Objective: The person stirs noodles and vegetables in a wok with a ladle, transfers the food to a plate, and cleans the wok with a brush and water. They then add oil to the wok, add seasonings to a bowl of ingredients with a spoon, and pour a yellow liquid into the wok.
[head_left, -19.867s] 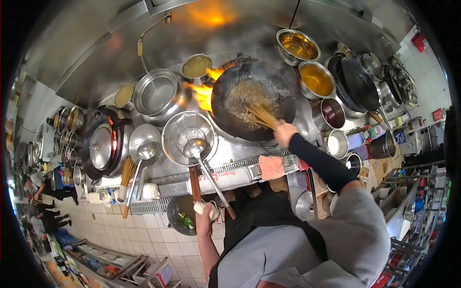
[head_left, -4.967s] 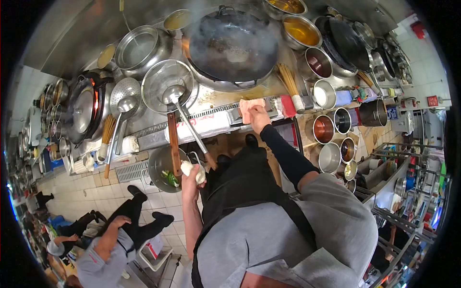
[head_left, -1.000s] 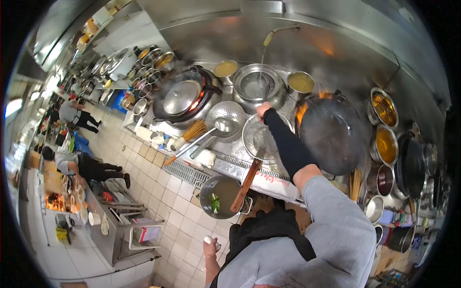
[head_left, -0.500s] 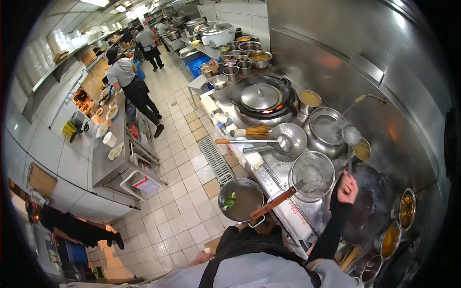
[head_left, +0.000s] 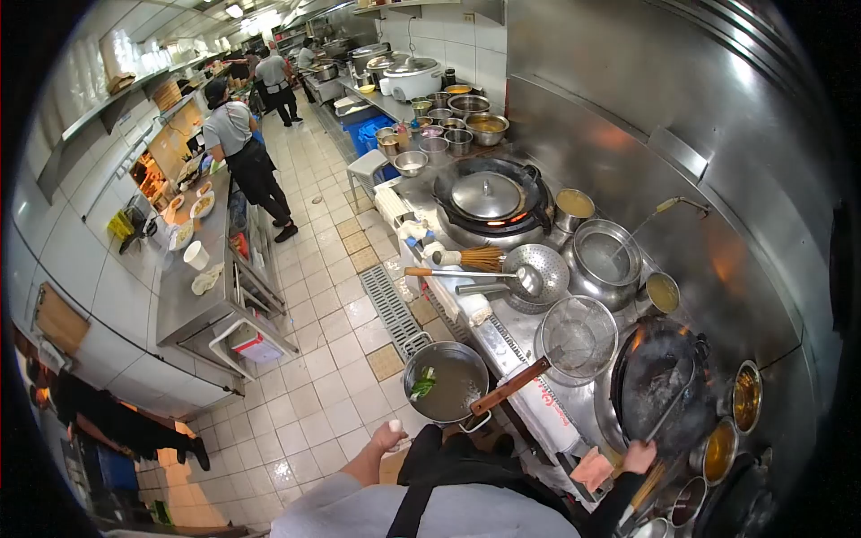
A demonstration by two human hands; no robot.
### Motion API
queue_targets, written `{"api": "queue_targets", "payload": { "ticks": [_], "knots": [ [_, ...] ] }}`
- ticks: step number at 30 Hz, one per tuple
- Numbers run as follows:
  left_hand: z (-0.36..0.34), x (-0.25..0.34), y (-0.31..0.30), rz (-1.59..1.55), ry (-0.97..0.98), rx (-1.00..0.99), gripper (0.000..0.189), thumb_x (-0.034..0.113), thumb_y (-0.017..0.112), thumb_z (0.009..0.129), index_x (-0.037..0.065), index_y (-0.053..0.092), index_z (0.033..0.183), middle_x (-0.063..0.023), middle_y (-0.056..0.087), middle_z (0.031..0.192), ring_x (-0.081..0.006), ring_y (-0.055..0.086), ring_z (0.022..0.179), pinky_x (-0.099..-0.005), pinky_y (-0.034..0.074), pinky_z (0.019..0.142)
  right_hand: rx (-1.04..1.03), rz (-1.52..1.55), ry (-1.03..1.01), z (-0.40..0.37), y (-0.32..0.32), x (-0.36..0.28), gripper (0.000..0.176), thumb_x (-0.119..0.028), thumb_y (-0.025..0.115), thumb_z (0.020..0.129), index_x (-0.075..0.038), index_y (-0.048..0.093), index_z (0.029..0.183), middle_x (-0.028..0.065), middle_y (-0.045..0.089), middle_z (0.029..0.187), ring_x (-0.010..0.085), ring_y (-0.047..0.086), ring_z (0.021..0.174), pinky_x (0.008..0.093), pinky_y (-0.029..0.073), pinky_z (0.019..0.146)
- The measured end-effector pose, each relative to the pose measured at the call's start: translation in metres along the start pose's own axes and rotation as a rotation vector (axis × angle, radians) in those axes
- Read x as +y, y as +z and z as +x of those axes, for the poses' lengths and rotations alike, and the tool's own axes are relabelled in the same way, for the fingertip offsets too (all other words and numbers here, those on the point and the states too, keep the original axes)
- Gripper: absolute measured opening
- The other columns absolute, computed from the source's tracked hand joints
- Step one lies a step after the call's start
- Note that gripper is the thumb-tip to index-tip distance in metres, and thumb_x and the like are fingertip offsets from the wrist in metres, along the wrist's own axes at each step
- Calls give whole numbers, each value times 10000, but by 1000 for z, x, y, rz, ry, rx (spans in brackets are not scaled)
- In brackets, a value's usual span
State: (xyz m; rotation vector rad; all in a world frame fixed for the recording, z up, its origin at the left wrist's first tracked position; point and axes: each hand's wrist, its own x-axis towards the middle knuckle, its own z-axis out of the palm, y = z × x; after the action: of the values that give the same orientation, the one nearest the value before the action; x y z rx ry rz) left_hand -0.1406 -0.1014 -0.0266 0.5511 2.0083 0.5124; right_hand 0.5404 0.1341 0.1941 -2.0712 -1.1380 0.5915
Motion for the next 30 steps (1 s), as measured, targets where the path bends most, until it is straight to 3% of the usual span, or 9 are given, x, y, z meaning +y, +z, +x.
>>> {"api": "queue_targets", "payload": {
  "ticks": [3, 4, 9, 17, 19, 22, 25, 28, 30],
  "knots": [
    [-30, 47, -11, -112, -20, -21, 442, 303, 879, 735, 3, 728, 1023, -154, 748, 909, -281, 733, 826, -456, 593, 658, 327, -172, -155, -105, 25, -56, 462, -85, 579, 921, 69, 549, 1355, 255, 725, 1116, 428, 670, 1112, 467, 496, 1027],
    [-33, 52, -8, -75, -27, -27, 432, 293, 878, 737, 4, 728, 1022, -147, 743, 899, -277, 730, 821, -457, 592, 639, 478, -157, -541, -110, 42, -46, 582, -116, 646, 925, 24, 478, 1465, 196, 723, 994, 354, 721, 854, 452, 584, 770],
    [-25, 14, 14, 96, 25, -121, 419, 278, 876, 746, 1, 728, 1024, -132, 733, 883, -265, 718, 813, -455, 589, 602, -475, 706, 284, -141, 105, -74, 347, -105, 713, 911, -74, 566, 1224, 9, 527, 728, 99, 442, 412, 291, 337, 335],
    [-67, -61, 28, 37, 34, -53, 496, 387, 803, 793, 3, 726, 1098, -181, 754, 1049, -284, 716, 960, -436, 572, 845, -693, 443, 178, -195, 179, -62, 205, -160, 761, 913, -54, 590, 949, 46, 580, 705, 173, 610, 568, 339, 462, 493],
    [-84, -78, 27, 46, 74, -71, 463, 316, 786, 786, -7, 748, 1116, -182, 768, 1039, -277, 734, 966, -413, 570, 851, -658, -101, -483, -169, 158, -25, 375, -361, 643, 992, -2, 726, 918, 148, 725, 786, 271, 689, 733, 436, 516, 697],
    [-94, -87, 21, 365, 49, -30, 390, 317, 786, 802, -11, 716, 1000, -160, 740, 946, -266, 703, 868, -432, 557, 774, -46, -623, -560, -133, 39, -66, 275, -315, 643, 909, -84, 734, 793, 167, 660, 688, 347, 632, 641, 484, 486, 654],
    [-89, -82, 8, 446, 105, -187, 372, 310, 789, 813, -6, 694, 984, -146, 721, 915, -262, 685, 836, -438, 548, 745, 223, -923, -212, -81, 2, 176, 240, -249, 639, 879, -58, 706, 1008, 183, 656, 1155, 390, 614, 1071, 495, 511, 844],
    [-76, -56, 0, 484, 110, -299, 357, 303, 791, 825, -1, 672, 968, -132, 703, 884, -259, 667, 804, -443, 540, 715, 181, -735, 573, -99, -87, 142, 405, -308, 625, 930, 10, 676, 1177, 274, 642, 1190, 457, 596, 1213, 501, 510, 1037],
    [-67, -40, 0, 465, 123, -309, 348, 298, 793, 833, 2, 658, 957, -123, 690, 863, -256, 655, 782, -447, 534, 696, -17, -663, 557, -100, -101, 179, 634, -416, 696, 899, 46, 574, 1316, 342, 639, 1251, 477, 602, 1239, 497, 507, 1056]
  ]
}}
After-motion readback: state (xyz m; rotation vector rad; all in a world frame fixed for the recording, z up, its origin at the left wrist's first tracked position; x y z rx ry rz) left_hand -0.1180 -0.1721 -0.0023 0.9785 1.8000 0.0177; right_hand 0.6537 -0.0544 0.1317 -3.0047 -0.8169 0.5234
